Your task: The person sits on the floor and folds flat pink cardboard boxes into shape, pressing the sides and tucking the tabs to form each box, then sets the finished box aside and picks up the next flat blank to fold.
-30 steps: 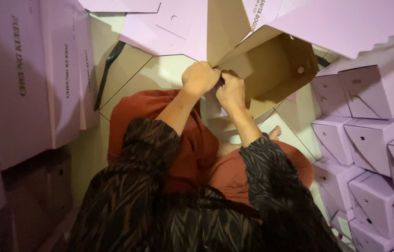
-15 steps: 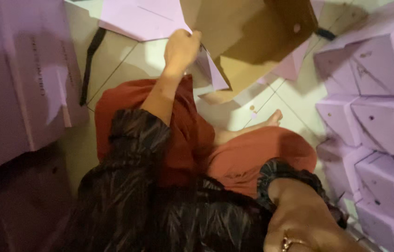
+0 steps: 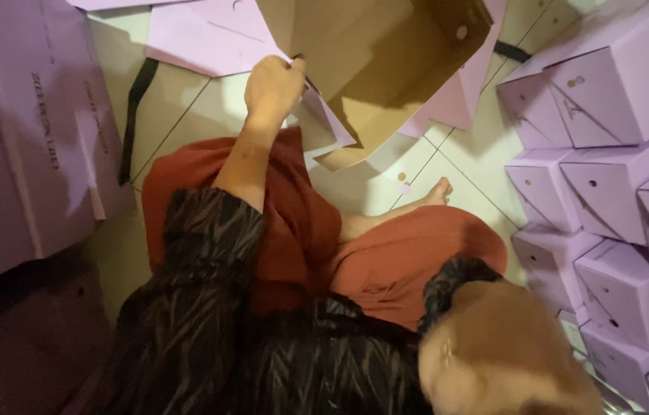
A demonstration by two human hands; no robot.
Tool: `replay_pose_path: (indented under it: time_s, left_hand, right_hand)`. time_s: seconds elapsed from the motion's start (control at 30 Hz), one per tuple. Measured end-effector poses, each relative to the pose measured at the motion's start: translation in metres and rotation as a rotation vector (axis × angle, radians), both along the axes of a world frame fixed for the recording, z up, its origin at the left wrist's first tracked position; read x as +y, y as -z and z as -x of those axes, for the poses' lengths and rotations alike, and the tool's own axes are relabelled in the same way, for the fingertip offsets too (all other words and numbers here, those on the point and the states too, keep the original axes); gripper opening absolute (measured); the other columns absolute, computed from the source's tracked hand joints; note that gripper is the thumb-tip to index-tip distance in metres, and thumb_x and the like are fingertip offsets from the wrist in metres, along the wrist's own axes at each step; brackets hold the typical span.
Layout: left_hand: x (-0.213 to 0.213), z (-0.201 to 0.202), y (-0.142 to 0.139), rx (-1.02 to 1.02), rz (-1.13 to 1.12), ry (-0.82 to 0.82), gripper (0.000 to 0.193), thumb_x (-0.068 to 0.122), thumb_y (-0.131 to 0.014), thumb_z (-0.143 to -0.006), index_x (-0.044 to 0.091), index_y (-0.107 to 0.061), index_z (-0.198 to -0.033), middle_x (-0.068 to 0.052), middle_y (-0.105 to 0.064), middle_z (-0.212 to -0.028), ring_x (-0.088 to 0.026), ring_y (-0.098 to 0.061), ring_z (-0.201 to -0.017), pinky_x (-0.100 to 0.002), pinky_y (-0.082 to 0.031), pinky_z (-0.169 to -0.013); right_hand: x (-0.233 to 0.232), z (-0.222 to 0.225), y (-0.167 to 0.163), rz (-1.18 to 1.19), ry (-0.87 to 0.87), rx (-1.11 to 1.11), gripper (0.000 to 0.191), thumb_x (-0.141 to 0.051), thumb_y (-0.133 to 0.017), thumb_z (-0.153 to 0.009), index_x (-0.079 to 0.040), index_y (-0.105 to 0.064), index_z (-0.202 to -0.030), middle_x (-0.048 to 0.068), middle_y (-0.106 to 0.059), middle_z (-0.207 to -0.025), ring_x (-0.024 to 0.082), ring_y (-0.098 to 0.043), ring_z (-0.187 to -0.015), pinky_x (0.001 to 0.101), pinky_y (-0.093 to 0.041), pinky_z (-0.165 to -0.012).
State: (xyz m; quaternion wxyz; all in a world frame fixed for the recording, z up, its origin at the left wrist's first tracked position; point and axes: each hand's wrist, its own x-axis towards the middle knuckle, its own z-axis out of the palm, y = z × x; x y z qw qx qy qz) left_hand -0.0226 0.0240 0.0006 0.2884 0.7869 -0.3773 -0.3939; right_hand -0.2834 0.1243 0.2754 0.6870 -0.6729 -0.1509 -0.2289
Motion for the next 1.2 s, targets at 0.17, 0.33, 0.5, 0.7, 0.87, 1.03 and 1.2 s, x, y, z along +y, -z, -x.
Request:
replay_pose_path:
  time_s: [0.17,0.33,0.5,0.7,0.87,1.03,1.2]
  left_hand:
    - [0.012,0.017,-0.023,-0.115,0.163,0.224,0.041,0.043,-0.060,-0.093,0.008,-0.077,-0.080,-0.014,-0.071,-0.073,-0.034,-0.070,-0.074,-0.045,-0.055,-0.076]
    - [0.023,0.028,-0.028,0.012,0.625,0.666,0.029,0.013,-0.065,-0.083,0.010,-0.074,-0.110,-0.010,-0.075,-0.105,-0.028,-0.065,-0.109,-0.046,-0.047,-0.098]
    - [0.017,0.039,-0.010,-0.206,0.528,0.906,0.041,0.004,-0.075,-0.068,0.016,-0.077,-0.108,-0.008,-0.073,-0.109,-0.029,-0.054,-0.120,-0.056,-0.013,-0.120]
    - [0.010,0.035,0.002,-0.322,0.532,0.864,0.014,0.015,-0.078,-0.083,0.018,-0.076,-0.096,0.001,-0.073,-0.101,-0.026,-0.059,-0.118,-0.055,-0.016,-0.126]
    - [0.001,0.027,-0.010,-0.141,0.673,0.696,0.013,0.016,-0.078,-0.084,0.014,-0.073,-0.096,-0.003,-0.071,-0.096,-0.028,-0.061,-0.108,-0.057,-0.023,-0.117]
    - [-0.002,0.030,-0.022,0.065,0.556,0.567,0.016,0.025,-0.073,-0.094,0.015,-0.069,-0.106,-0.003,-0.068,-0.094,-0.027,-0.063,-0.104,-0.049,-0.041,-0.113]
    - [-0.004,0.033,-0.025,0.104,0.672,0.528,0.017,0.021,-0.072,-0.092,0.011,-0.070,-0.106,-0.007,-0.071,-0.097,-0.029,-0.063,-0.104,-0.063,-0.025,-0.114]
  right_hand:
    - [-0.043,-0.003,0.057,0.362,0.606,0.671,0.023,-0.013,-0.078,-0.085,-0.007,-0.071,-0.107,0.004,-0.070,-0.103,0.017,-0.064,-0.083,0.0282,-0.054,-0.073]
    - [-0.072,-0.020,0.160,0.575,0.781,1.028,0.039,-0.012,-0.080,-0.079,-0.012,-0.071,-0.117,0.007,-0.068,-0.124,0.025,-0.067,-0.086,0.0343,-0.056,-0.077]
    - [-0.069,-0.022,0.202,0.838,0.761,1.133,0.030,-0.018,-0.083,-0.075,-0.013,-0.074,-0.103,0.008,-0.071,-0.107,0.031,-0.069,-0.095,0.0434,-0.054,-0.080]
    - [-0.079,-0.023,0.201,0.870,0.942,0.960,0.021,-0.025,-0.081,-0.085,-0.007,-0.072,-0.091,0.010,-0.071,-0.093,0.030,-0.068,-0.083,0.0417,-0.053,-0.076]
    - [-0.091,-0.006,0.192,0.751,1.284,0.833,0.023,-0.019,-0.080,-0.094,-0.003,-0.067,-0.084,0.012,-0.068,-0.083,0.028,-0.065,-0.078,0.0395,-0.051,-0.072]
    - [-0.100,0.002,0.187,0.713,1.494,0.637,0.023,-0.014,-0.080,-0.096,0.000,-0.064,-0.087,0.012,-0.065,-0.082,0.026,-0.063,-0.075,0.0374,-0.051,-0.070]
    - [-0.108,0.011,0.187,0.666,1.544,0.533,0.023,-0.012,-0.079,-0.099,0.001,-0.062,-0.091,0.011,-0.063,-0.085,0.024,-0.060,-0.077,0.0351,-0.050,-0.072]
